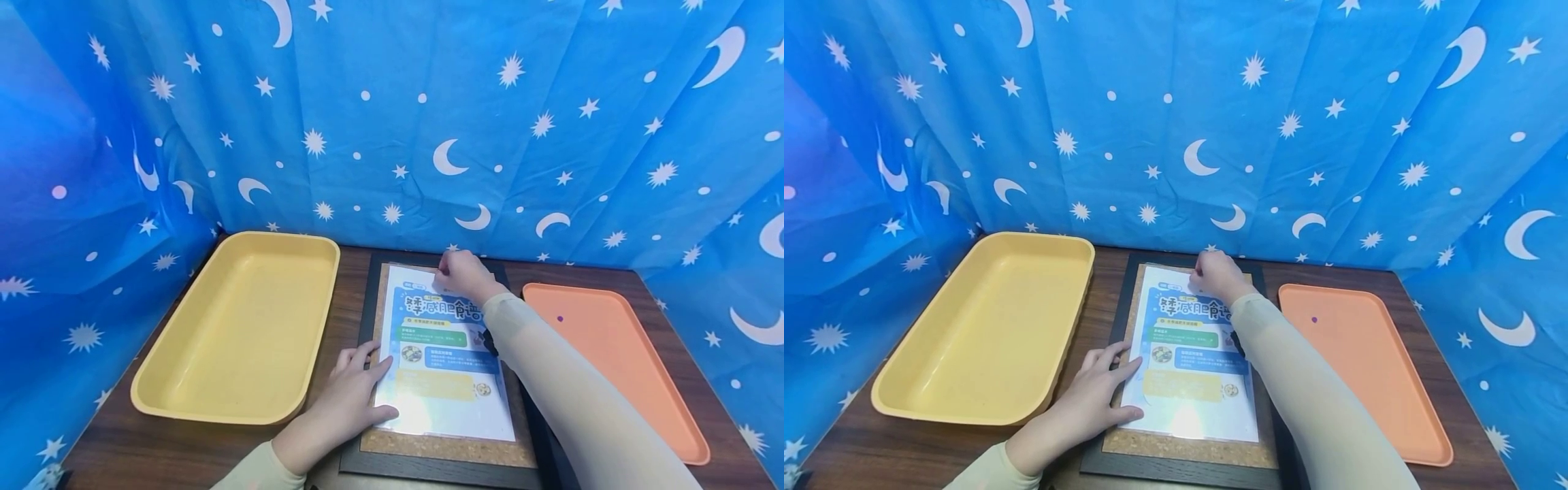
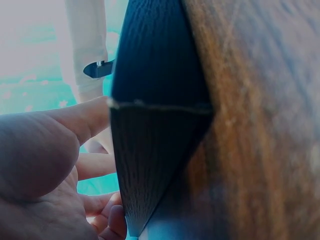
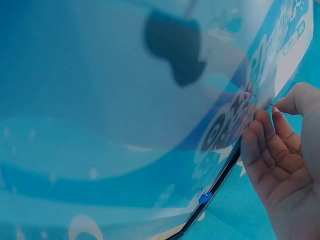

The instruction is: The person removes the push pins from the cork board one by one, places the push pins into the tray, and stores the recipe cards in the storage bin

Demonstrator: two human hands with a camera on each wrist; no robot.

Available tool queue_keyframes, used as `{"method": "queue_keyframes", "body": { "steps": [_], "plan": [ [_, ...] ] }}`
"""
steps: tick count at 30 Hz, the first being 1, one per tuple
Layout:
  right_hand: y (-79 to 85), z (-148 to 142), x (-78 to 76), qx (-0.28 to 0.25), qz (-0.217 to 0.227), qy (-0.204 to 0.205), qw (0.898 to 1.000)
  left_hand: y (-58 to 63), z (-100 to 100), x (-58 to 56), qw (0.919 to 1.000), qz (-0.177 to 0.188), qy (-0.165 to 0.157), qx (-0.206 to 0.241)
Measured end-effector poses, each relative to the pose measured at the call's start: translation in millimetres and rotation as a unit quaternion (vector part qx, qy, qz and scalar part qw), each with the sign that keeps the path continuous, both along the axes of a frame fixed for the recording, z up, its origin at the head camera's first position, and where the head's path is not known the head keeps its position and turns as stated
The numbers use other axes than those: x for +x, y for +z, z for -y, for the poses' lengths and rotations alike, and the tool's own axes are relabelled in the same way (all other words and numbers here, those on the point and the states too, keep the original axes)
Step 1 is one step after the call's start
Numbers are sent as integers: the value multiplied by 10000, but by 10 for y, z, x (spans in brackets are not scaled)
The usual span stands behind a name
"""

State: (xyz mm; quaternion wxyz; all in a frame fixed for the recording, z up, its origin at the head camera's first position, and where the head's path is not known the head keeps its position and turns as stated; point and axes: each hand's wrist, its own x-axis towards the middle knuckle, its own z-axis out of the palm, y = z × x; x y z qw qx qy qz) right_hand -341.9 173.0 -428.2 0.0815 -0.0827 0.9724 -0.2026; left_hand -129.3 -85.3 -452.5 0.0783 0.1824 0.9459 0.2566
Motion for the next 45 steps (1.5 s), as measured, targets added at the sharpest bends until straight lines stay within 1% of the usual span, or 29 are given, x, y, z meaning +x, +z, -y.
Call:
{"method": "queue_keyframes", "body": {
  "steps": [4,7,15,20,23,28,31,39,45],
  "plan": [
    [1,-24,2,-215,-94,-37,9997,8,-7,-1,10000,-7,-1,10],
    [4,-38,3,-367,-80,-45,9993,13,-9,1,10000,-5,0,10],
    [-7,-78,43,-573,-84,-30,9983,-3,-3,8,10000,-55,-32,1],
    [-25,-114,93,-583,-132,43,9982,-9,-4,15,9999,-85,-57,32],
    [-16,-133,132,-587,-202,21,9981,-8,-6,18,9999,-85,-65,31],
    [19,-182,193,-607,-192,-95,9979,-10,-5,19,10000,-52,-45,16],
    [18,-224,212,-650,-202,-120,9976,-12,-2,19,10000,-61,-26,-4],
    [-34,-342,246,-737,-474,-84,9961,-23,-9,15,10000,-68,-24,-36],
    [-19,-389,284,-660,-525,-129,9964,-1,-17,17,10000,-41,-17,-27]
  ]
}}
